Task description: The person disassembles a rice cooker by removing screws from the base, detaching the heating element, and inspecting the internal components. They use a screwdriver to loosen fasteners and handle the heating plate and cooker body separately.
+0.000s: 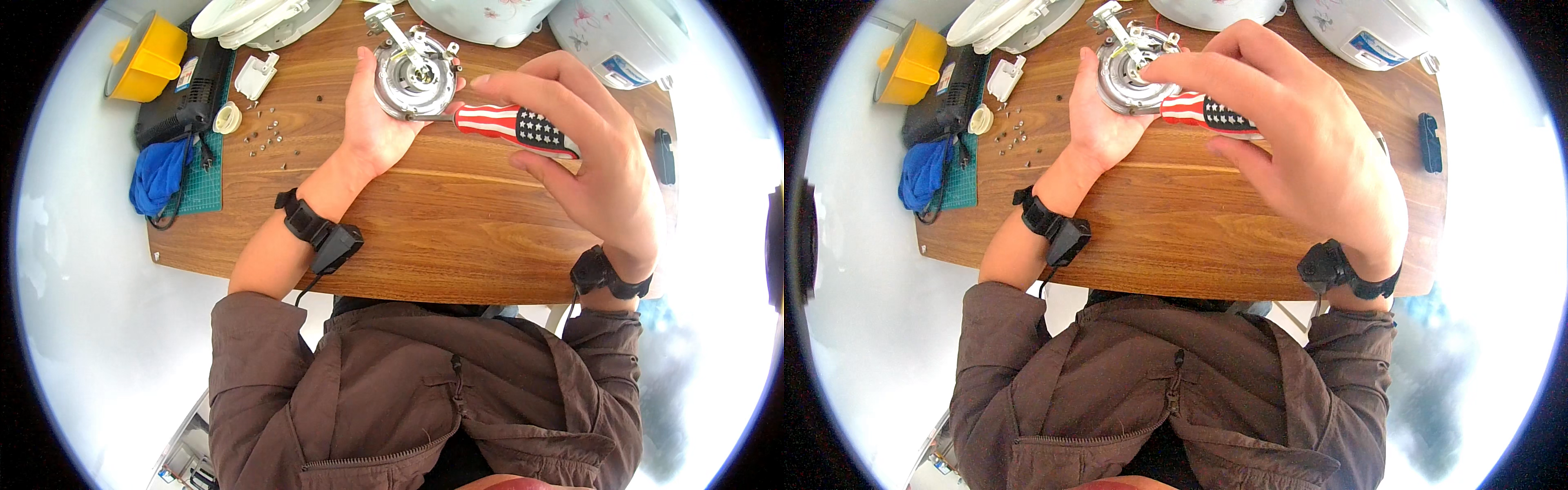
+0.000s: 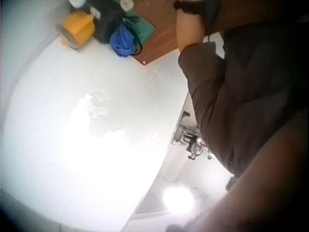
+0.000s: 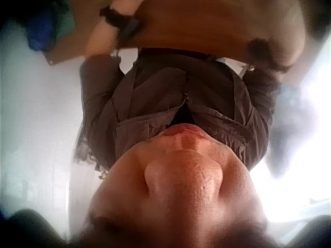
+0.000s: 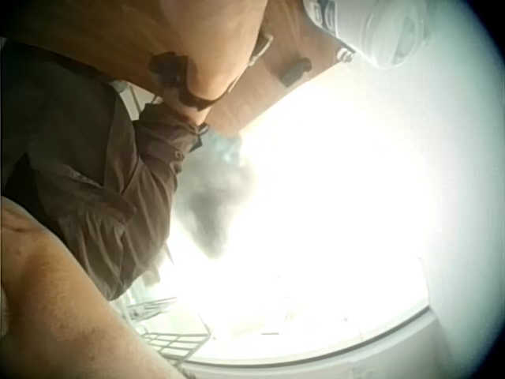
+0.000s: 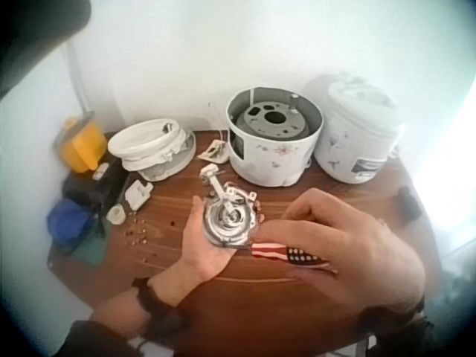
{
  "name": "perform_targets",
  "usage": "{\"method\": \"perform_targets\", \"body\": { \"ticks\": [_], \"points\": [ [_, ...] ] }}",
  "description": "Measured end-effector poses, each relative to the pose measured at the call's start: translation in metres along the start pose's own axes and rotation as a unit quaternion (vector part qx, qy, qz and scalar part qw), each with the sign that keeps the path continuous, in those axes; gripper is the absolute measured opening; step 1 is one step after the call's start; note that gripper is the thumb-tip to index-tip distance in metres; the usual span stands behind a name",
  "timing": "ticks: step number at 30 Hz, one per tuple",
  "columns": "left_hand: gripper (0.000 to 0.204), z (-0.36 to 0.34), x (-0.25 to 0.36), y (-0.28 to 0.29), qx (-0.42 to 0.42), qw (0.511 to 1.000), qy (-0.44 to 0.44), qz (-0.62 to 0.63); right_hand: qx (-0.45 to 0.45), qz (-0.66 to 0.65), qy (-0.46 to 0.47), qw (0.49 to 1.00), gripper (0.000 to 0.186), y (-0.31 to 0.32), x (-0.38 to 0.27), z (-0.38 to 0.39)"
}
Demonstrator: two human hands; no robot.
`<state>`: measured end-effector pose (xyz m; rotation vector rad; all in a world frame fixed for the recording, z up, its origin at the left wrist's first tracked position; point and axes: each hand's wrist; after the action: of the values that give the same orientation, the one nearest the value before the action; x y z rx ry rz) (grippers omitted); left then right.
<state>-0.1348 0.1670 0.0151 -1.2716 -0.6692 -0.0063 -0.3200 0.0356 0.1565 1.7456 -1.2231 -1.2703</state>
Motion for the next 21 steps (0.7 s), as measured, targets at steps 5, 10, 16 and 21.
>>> {"method": "perform_targets", "body": {
  "ticks": [5, 10, 16, 21],
  "points": [
    [0.081, 0.000, -0.001, 0.001, -0.007, 1.000, 0.004, -0.008, 0.046, -0.016, -0.032, 0.998, 0.053, -0.003, 0.004, 0.001],
    [0.081, -0.002, -0.003, 0.002, -0.015, 1.000, 0.012, -0.011, 0.073, 0.007, -0.061, 0.995, 0.043, 0.000, -0.001, 0.000],
    [0.082, 0.004, -0.001, -0.004, 0.008, 1.000, 0.000, -0.024, 0.083, 0.000, -0.028, 0.996, 0.037, -0.011, 0.004, -0.003],
    [0.083, 0.004, -0.001, -0.003, -0.001, 0.999, 0.007, -0.032, 0.080, 0.016, -0.011, 0.997, 0.035, -0.012, 0.004, -0.004]
  ]
}}
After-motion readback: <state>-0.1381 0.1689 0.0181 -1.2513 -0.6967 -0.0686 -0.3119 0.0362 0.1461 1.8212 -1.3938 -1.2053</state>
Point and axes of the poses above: each hand's wrist, its own z-axis away from the middle knuckle, its own y-axis out of the back of the hand, x = y × z, and after that the axes turned 8 degrees about z, right-handed
